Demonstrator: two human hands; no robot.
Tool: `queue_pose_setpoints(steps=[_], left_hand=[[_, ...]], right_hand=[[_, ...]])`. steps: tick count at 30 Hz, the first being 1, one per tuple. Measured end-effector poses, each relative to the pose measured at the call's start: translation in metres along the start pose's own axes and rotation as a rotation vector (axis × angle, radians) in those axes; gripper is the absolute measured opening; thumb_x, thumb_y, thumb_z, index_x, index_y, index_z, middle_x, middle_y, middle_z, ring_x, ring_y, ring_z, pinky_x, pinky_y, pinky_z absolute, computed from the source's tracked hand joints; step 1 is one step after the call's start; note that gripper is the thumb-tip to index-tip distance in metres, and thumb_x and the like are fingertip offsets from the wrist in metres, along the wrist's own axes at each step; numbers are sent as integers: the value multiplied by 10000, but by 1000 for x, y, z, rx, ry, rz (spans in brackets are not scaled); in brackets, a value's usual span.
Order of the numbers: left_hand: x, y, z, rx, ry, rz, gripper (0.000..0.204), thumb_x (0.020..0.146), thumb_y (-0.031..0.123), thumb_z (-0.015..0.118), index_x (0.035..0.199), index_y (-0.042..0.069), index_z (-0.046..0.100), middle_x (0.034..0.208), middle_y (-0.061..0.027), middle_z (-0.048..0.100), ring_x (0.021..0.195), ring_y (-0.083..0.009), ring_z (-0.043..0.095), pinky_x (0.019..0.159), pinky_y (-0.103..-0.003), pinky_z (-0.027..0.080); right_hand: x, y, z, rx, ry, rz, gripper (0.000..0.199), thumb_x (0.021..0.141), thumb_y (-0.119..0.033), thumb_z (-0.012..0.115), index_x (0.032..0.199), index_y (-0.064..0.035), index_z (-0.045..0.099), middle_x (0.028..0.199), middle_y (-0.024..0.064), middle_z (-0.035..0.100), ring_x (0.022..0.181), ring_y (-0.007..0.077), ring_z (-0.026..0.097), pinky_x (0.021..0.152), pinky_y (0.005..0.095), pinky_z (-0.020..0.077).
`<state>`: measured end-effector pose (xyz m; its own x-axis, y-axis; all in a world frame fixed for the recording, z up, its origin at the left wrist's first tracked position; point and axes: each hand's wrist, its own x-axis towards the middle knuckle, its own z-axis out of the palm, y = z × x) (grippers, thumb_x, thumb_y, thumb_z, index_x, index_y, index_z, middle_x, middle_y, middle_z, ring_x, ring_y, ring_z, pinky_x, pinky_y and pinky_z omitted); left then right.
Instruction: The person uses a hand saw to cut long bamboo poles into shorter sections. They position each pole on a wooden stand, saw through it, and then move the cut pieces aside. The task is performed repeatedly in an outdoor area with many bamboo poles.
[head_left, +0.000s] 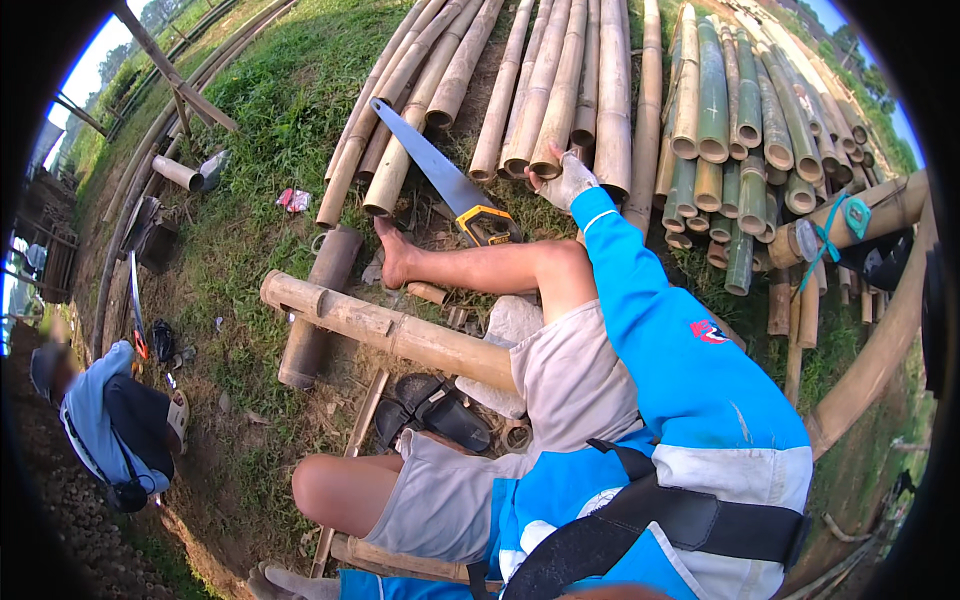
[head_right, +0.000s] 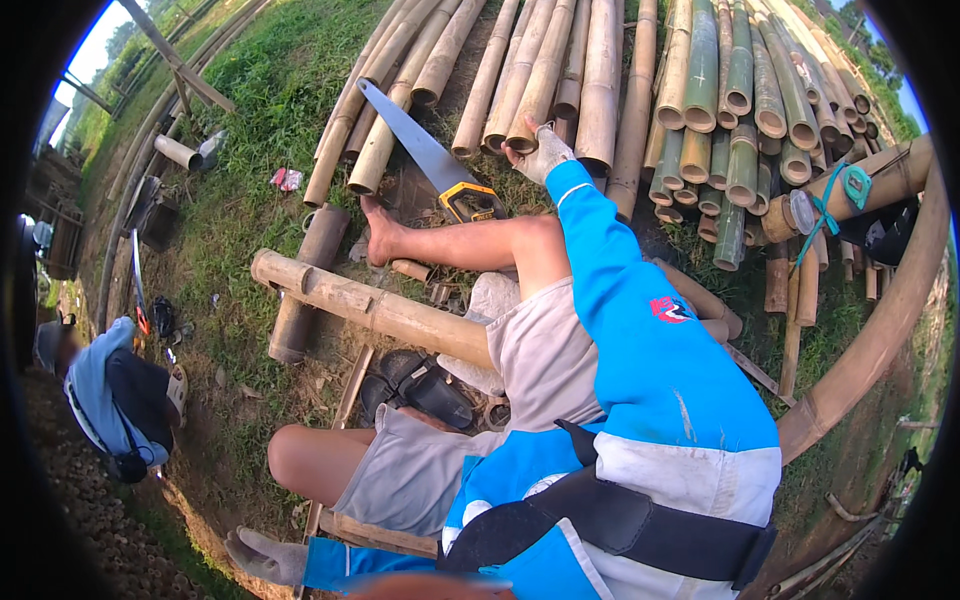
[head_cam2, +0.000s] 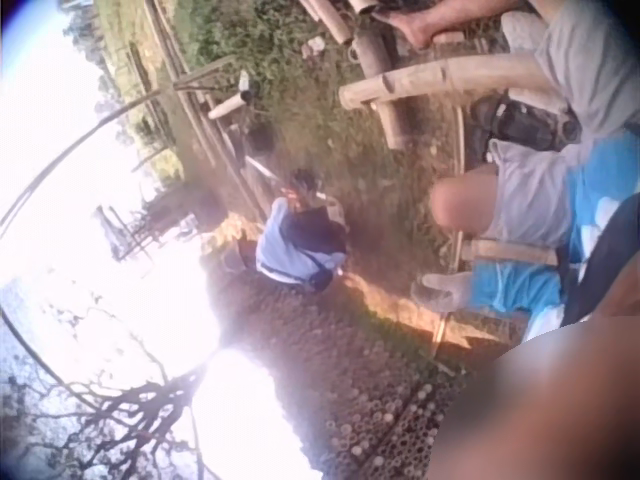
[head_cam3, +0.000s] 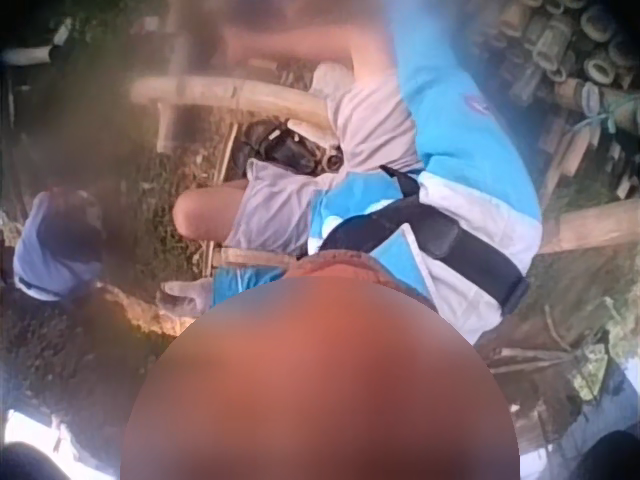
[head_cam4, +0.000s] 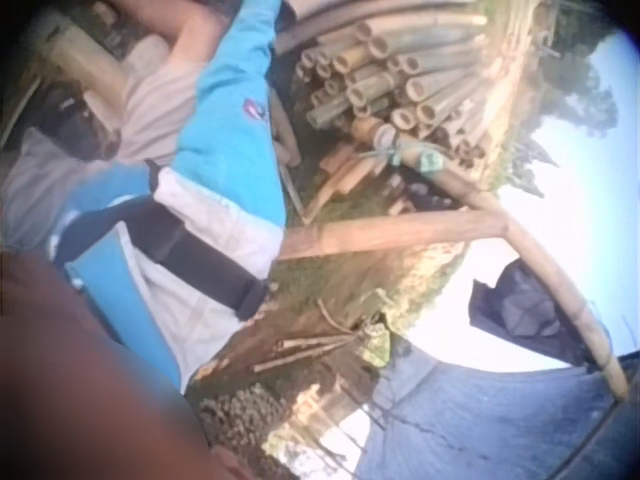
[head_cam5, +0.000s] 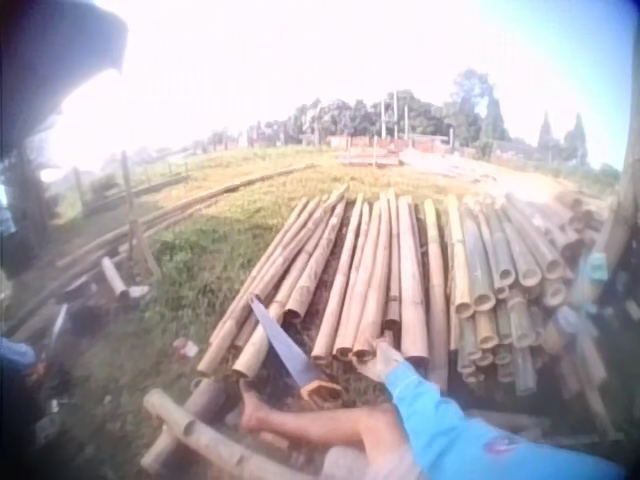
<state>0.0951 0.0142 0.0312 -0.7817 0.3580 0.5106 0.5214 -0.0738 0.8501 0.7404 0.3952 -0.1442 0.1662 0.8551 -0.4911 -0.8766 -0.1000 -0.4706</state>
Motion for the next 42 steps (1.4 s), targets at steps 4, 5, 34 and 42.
queue_pose_setpoints(steps=[4, 5, 34, 42], left_hand=[[-36, 61, 43, -128, -71, 164, 454, 1083, 108, 644, 1488, -70, 542, 1400, -224, 644, 1275, -315, 659, 1084, -419, 567], [-50, 70, 63, -250, -180, 150, 500, 1065, 76, 660, 1527, -53, 519, 1426, -237, 625, 1302, -329, 645, 1084, -427, 569], [-109, -23, 48, 863, -1188, 394, 796, 668, 327, 904, 1380, 99, 631, 1218, -160, 717, 1060, -402, 721, 877, -546, 586], [-108, -52, 8, 773, -826, 490, 788, 630, 317, 951, 1333, 135, 643, 1189, -141, 716, 1060, -405, 716, 914, -547, 580]], right_hand=[[-77, 63, 0, 411, -526, 170, 728, 968, -509, 797, 1329, 97, 619, 1205, 266, 707, 1117, 432, 690, 1003, 539, 599], [-103, 89, 2, 424, -524, 234, 760, 954, -514, 813, 1377, 76, 588, 1281, 300, 686, 1178, 448, 691, 1072, 597, 551], [-66, 155, 29, -20, -124, -23, 684, 934, -611, 802, 1225, -8, 664, 1073, 211, 750, 908, 351, 743, 817, 494, 639], [-169, 141, 110, 42, -456, -99, 675, 920, -566, 843, 1299, -53, 624, 1077, 201, 725, 970, 351, 727, 870, 506, 634]])
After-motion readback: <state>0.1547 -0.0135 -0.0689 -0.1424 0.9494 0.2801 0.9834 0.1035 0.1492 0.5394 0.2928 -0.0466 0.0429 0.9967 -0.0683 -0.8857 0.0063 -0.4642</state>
